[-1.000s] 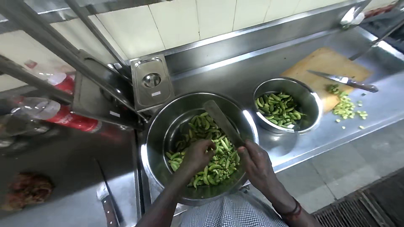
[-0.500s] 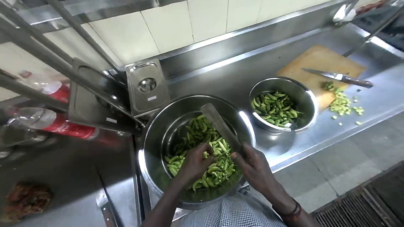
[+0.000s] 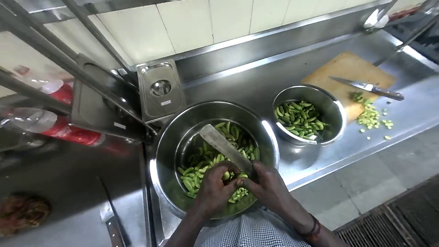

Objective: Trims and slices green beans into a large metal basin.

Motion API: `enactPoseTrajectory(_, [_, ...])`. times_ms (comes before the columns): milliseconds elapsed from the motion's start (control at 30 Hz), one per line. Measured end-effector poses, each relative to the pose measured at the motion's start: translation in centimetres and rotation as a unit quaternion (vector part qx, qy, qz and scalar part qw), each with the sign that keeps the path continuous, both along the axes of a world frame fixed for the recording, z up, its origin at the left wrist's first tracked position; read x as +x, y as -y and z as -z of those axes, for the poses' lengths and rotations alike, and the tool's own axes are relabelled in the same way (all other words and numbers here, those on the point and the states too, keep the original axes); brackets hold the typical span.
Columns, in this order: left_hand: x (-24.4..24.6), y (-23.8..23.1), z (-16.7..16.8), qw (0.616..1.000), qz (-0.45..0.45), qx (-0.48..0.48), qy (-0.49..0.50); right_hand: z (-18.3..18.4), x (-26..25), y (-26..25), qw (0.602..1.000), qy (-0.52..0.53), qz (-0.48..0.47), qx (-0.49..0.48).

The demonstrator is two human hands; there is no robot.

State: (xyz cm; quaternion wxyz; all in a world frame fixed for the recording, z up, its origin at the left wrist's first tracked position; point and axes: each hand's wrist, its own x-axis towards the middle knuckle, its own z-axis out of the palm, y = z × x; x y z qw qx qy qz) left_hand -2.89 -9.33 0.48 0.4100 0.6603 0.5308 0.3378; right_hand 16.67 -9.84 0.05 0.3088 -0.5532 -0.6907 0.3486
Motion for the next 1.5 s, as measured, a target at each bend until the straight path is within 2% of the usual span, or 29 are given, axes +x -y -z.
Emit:
enactPoseTrajectory(167, [0.6,0.3,-0.4,0.997,-0.072,-0.023,0.024,0.5,-0.3,0.3,1.000,0.000,-0.024,0.020])
enactPoseTrajectory(267, [0.3,-0.1,-0.6,0.978,-0.107,-0.097,0.152,0.4,-0.1,0.3,0.999,-0.026,-0.018,0.039])
enactPoseTrajectory(367, [-0.1,-0.5,-0.8,0.892,-0.137,-0.202,0.381,0.4,0.2,0.1,0.998,-0.031,-0.010,0.053])
enactPoseTrajectory(433, [-0.3,-0.7,-1.0,0.845,-0.153,-0.255,0.445,0.4,0.2,0.1,0.998,-0.023,-0.026,0.054])
enactPoseTrajectory(567, [-0.1,-0.4,-0.8,0.806,-0.176,-0.307,0.474,0.2,-0.2,0.4,0.997,0.007,-0.049,0.051])
enactPoseTrajectory(867, [1.0,0.7,-0.4,0.787,-0.121,-0.330,0.507,0.2,-0.9,0.6,0.991,0.017,-0.034,0.126])
enactPoseTrajectory(1000, [0.8,0.8,0.3,0.788,-0.098,-0.309,0.523,0.4,-0.8,0.6,0.993,0.030,-0.045,0.108])
enactPoseTrajectory(1100, [-0.1,-0.2,-0.1,0.815,-0.165,-0.268,0.486,0.5,-0.6,0.7,0.995,0.023,-0.043,0.089])
enactPoseTrajectory(1233, [-3.0,-1.7,-1.3,0.795,-0.211,-0.223,0.523,0.2,0.2,0.3,0.996,0.035,-0.002,0.084])
enactPoseTrajectory(1300, [-4.0,-2.2,-1.2,0.813,-0.220,-0.213,0.494,0.3,0.5,0.0,0.995,0.034,0.013,0.089])
enactPoseTrajectory(1367, [-4.3,-2.7,-0.6,0.878,-0.234,-0.199,0.369,0.4,0.5,-0.1,0.995,0.030,0.029,0.092])
enactPoseTrajectory(1433, [-4.1,-3.1,0.5,0.958,-0.191,-0.163,0.137,0.3,0.4,-0.1,0.995,0.040,0.042,0.080])
enactPoseTrajectory(1467, [-4.0,-3.3,0.6,0.980,-0.128,-0.152,0.010,0.3,0.4,-0.1,0.995,0.043,0.048,0.075])
enactPoseTrajectory(1500, [-3.6,-3.6,0.7,0.983,-0.053,-0.140,-0.105,0.3,0.3,-0.1,0.995,0.044,0.052,0.072])
